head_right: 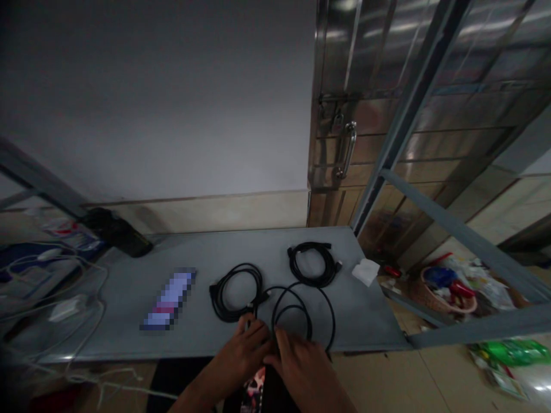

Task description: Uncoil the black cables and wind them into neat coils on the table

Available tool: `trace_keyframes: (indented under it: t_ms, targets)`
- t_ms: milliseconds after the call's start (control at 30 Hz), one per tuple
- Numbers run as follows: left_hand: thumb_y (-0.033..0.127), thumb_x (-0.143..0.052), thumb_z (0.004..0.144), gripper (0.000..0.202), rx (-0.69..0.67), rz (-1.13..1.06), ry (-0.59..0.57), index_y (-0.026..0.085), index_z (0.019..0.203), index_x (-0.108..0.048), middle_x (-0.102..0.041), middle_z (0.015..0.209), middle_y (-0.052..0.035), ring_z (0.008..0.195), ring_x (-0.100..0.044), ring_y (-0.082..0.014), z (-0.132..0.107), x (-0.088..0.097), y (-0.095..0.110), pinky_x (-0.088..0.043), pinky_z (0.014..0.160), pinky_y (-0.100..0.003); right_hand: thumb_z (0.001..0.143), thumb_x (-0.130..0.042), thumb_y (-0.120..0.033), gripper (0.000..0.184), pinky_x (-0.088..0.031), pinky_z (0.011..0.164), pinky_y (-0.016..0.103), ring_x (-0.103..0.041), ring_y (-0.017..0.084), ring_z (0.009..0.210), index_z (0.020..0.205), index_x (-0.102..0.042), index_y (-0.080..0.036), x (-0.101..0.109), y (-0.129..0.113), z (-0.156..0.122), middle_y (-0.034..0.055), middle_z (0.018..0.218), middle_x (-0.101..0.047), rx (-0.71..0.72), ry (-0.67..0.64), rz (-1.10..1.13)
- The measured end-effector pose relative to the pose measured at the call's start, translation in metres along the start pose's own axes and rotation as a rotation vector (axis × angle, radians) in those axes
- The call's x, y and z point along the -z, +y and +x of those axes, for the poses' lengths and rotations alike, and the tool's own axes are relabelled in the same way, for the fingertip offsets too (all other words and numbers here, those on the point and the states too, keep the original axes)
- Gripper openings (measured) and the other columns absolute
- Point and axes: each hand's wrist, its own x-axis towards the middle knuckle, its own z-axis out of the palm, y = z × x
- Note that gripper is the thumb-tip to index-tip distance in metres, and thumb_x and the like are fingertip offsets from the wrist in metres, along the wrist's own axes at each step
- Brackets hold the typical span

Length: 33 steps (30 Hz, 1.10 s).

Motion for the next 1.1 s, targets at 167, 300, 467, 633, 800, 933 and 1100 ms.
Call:
trace_keyframes:
  t_ms: [167, 300, 467, 633, 800, 933, 1100]
  targets:
    - [0.004, -0.079, 0.089, 0.041, 0.188, -0.103, 0.1, 0.023, 0.123, -0.065, -0.07, 0.13, -0.0119, 0.129, -0.063, -0.0362, -0.013, -0.022, -0.001, -0.045, 0.12, -0.068, 0.098, -0.094, -0.033, 0.071, -0.069, 0.105, 0.053, -0.079, 0.043, 0.125, 0.156, -0.059, -0.013, -0.021, -0.003, 0.012, 0.0248, 0.141, -0.077, -0.004, -0.063, -0.009]
    - [-0.01, -0.067, 0.068, 0.083, 0.375, -0.214, 0.162, 0.024, 0.144, -0.059, -0.058, 0.154, -0.0174, 0.148, -0.052, -0.0434, -0.024, -0.04, 0.006, -0.048, 0.12, -0.073, 0.097, -0.091, -0.023, 0.062, -0.064, 0.115, 0.058, -0.073, 0.043, 0.137, 0.152, -0.064, -0.014, -0.028, -0.009, 0.016, 0.0247, 0.151, -0.072, -0.08, -0.155, 0.082]
    - [-0.01, -0.055, 0.059, 0.102, 0.468, -0.334, 0.201, 0.027, 0.154, -0.054, -0.046, 0.17, -0.0179, 0.163, -0.041, -0.0438, -0.027, -0.046, 0.007, -0.045, 0.129, -0.073, 0.103, -0.066, -0.006, 0.075, -0.055, 0.127, 0.048, -0.061, 0.036, 0.155, 0.174, -0.044, -0.012, -0.022, -0.022, 0.024, 0.0249, 0.17, -0.056, -0.231, -0.286, 0.36]
    - [-0.007, -0.06, 0.061, 0.114, 0.449, -0.406, 0.191, 0.025, 0.169, -0.039, -0.047, 0.17, -0.0215, 0.162, -0.043, -0.0439, -0.025, -0.043, 0.002, -0.044, 0.13, -0.074, 0.108, -0.058, -0.013, 0.078, -0.043, 0.136, 0.051, -0.046, 0.033, 0.166, 0.181, -0.03, -0.009, -0.022, -0.023, 0.028, 0.027, 0.179, -0.041, -0.273, -0.374, 0.491]
    - [0.004, -0.084, 0.065, 0.125, 0.425, -0.515, 0.136, 0.027, 0.175, -0.03, -0.041, 0.175, -0.0245, 0.167, -0.036, -0.0493, -0.028, -0.031, 0.004, -0.04, 0.131, -0.079, 0.115, -0.059, -0.032, 0.078, -0.04, 0.136, 0.051, -0.044, 0.033, 0.167, 0.183, -0.027, -0.012, -0.01, -0.024, 0.024, 0.0244, 0.18, -0.039, -0.345, -0.428, 0.593]
    - [0.033, -0.098, 0.077, 0.122, 0.447, -0.508, 0.184, 0.028, 0.178, -0.031, -0.041, 0.177, -0.027, 0.167, -0.037, -0.0542, -0.04, -0.031, 0.003, -0.038, 0.13, -0.083, 0.109, -0.072, -0.034, 0.088, -0.051, 0.127, 0.045, -0.059, 0.032, 0.157, 0.184, -0.028, -0.019, 0.004, -0.026, 0.022, 0.0216, 0.172, -0.054, -0.384, -0.431, 0.653]
    - [0.06, -0.1, 0.078, 0.111, 0.699, -0.641, 0.372, 0.028, 0.171, -0.051, -0.052, 0.172, -0.0264, 0.162, -0.048, -0.0521, -0.064, -0.045, 0.009, -0.044, 0.129, -0.076, 0.102, -0.081, -0.03, 0.098, -0.059, 0.114, 0.041, -0.075, 0.034, 0.134, 0.184, -0.029, -0.02, 0.016, -0.028, 0.024, 0.0182, 0.145, -0.076, -0.418, -0.436, 0.564]
